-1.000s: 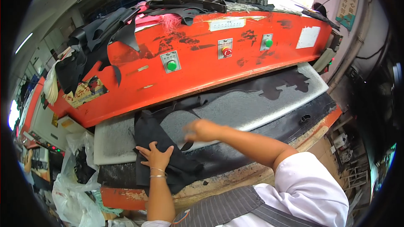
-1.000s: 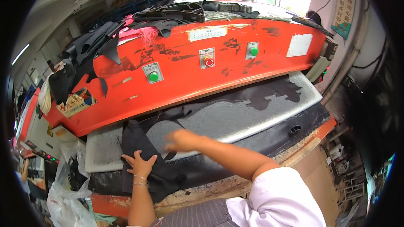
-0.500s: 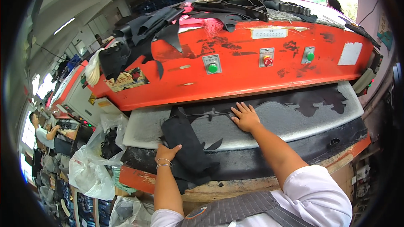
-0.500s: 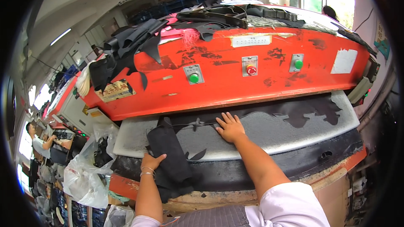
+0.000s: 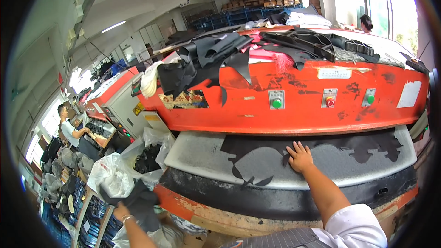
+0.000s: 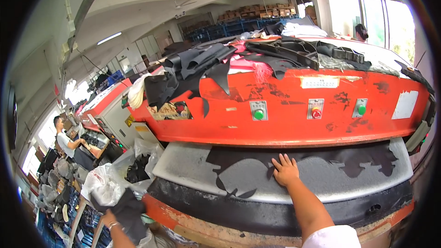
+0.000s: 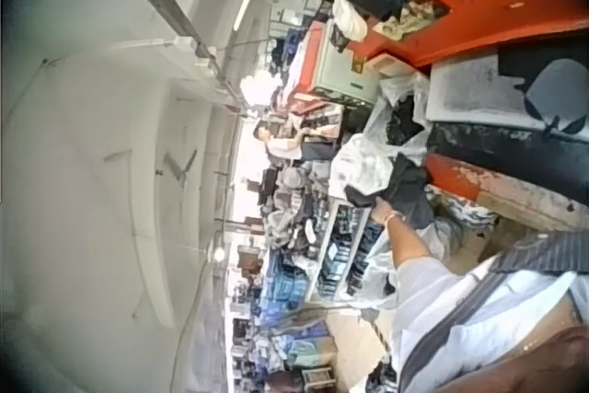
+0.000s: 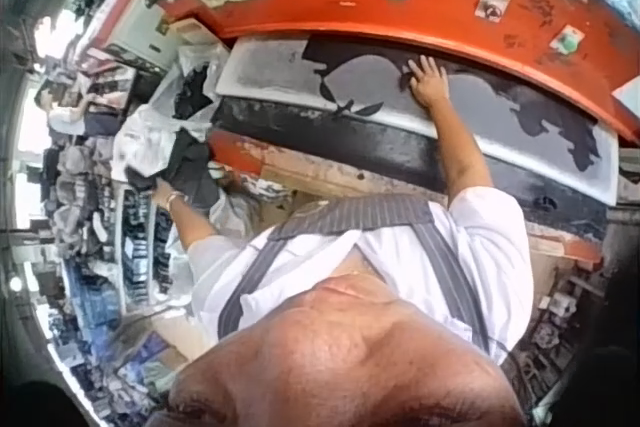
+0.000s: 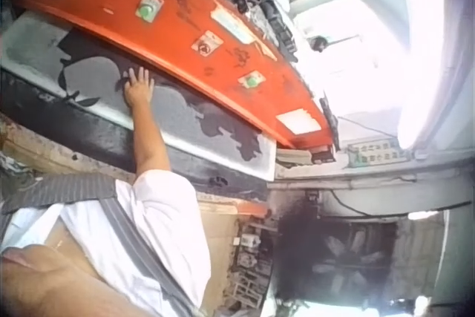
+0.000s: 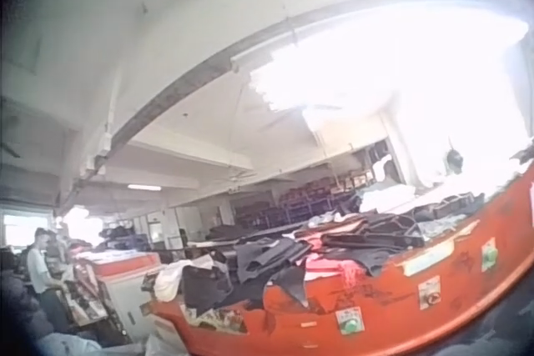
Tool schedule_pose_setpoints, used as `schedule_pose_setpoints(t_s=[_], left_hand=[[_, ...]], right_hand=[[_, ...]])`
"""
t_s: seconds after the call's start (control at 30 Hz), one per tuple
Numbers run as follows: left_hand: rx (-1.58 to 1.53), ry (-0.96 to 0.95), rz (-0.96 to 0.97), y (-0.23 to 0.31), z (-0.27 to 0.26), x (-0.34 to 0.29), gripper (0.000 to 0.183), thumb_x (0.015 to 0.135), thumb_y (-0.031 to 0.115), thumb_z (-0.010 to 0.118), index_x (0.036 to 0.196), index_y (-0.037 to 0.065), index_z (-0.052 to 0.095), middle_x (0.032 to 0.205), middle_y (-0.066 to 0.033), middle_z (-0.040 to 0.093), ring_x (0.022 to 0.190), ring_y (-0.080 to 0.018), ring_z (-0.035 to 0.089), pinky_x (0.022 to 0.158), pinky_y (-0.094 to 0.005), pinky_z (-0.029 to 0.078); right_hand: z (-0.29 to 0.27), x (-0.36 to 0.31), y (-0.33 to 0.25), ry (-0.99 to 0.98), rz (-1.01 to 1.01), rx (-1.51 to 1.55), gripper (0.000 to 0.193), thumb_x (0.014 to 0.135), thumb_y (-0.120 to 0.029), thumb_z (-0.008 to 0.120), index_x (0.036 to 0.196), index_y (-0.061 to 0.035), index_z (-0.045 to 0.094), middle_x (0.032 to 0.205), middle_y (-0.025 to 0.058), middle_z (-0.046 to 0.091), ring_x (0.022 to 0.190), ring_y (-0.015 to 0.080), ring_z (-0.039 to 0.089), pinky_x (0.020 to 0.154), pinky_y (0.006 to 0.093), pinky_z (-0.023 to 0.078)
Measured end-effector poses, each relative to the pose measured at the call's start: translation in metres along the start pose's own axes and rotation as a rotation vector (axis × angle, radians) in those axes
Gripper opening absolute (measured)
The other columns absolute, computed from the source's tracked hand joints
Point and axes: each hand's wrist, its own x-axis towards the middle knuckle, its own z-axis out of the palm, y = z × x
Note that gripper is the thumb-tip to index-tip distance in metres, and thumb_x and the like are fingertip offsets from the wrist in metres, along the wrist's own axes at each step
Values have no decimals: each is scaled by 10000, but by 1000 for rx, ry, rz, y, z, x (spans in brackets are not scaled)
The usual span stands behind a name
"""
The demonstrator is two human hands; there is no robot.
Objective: Cutting shapes out of a leather sheet using an industrial press machine and a metal die.
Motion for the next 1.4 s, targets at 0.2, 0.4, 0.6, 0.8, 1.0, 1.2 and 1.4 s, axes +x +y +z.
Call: schedule_pose_setpoints(t_s=[0.2,0.4,0.6,0.8,1.0,1.2,1.4], left_hand=[[-702,395,-336,17,-51,107,575,878,448,593,1080,-90,606,1089,-312,632,963,-454,624,825,-470,497],[-732,679,84,268,-227,212,585,906,483,563,1190,-28,566,1101,-246,646,999,-419,615,875,-472,467],[-729,741,631,572,-374,134,364,762,262,709,1109,161,665,942,-113,629,879,-313,634,742,-453,481],[-720,-233,1092,677,-343,54,778,854,682,469,1426,155,451,1410,-208,455,1337,-379,388,1107,-476,280],[-507,51,1407,645,-329,22,1016,602,608,769,1455,213,383,1530,-264,233,1433,-365,214,1127,-570,142],[-501,-123,1500,673,-325,58,804,727,560,680,1431,256,438,1543,-242,219,1436,-363,218,1145,-552,118],[-406,-155,1610,751,-302,95,641,953,639,285,1480,280,355,1583,-188,138,1430,-379,230,1140,-538,132]], right_hand=[[-2,-3,2,-33,94,-68,547,951,-430,386,1475,-276,355,1570,92,241,1461,264,178,1177,502,113],[-4,8,-15,-14,84,-68,542,964,-459,370,1477,-286,349,1573,86,233,1464,258,165,1180,502,90],[2,18,-18,-42,113,-97,552,959,-488,367,1479,-309,336,1574,72,237,1467,243,161,1181,497,83],[2,37,-25,-53,124,-73,549,954,-486,367,1474,-314,343,1572,60,245,1466,237,168,1183,493,88],[-1,47,-11,14,111,-98,536,970,-464,351,1478,-292,342,1566,78,255,1462,242,180,1181,492,99],[15,57,-7,24,101,-59,534,967,-469,377,1468,-284,365,1556,76,275,1457,243,196,1174,510,123],[24,71,23,404,54,105,302,928,-276,535,1166,-112,622,1301,77,566,1246,267,472,1113,409,304]])
